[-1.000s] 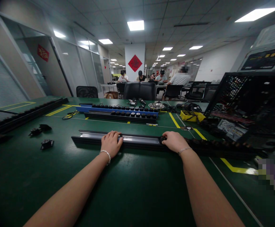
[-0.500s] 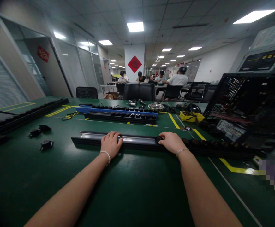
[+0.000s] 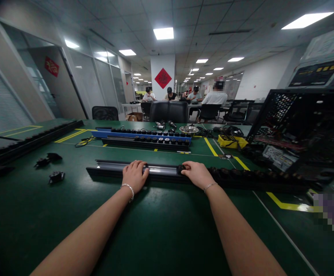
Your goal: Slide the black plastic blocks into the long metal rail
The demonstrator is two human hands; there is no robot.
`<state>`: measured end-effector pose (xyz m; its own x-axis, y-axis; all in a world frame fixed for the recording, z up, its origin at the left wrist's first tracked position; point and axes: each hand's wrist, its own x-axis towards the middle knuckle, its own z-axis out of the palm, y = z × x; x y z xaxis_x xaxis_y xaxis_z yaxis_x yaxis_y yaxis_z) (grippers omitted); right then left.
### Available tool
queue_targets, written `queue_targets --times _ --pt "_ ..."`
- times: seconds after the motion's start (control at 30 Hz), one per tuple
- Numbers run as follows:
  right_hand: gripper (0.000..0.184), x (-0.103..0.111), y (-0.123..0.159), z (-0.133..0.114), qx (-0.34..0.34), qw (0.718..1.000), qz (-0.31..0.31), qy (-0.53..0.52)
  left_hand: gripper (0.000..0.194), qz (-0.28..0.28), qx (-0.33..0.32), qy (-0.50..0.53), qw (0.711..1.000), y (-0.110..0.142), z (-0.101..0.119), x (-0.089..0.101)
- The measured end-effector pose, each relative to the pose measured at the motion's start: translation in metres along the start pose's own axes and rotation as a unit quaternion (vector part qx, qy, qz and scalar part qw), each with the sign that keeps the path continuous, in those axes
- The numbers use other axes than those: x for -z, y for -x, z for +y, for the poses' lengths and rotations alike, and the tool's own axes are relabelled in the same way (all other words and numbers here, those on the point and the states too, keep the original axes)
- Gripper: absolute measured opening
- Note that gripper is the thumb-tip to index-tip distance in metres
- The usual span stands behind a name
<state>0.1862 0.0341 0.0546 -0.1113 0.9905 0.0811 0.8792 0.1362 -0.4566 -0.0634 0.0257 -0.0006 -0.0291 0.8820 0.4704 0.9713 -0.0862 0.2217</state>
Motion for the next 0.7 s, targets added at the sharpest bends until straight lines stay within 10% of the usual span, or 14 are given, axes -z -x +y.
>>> queue_targets --times 0.7 --pt "0.035 -0.032 0.01 -0.026 0.113 0.991 -0.017 -0.066 0.036 0.006 -0.006 0.009 1.0 0.0 -0.001 -0.001"
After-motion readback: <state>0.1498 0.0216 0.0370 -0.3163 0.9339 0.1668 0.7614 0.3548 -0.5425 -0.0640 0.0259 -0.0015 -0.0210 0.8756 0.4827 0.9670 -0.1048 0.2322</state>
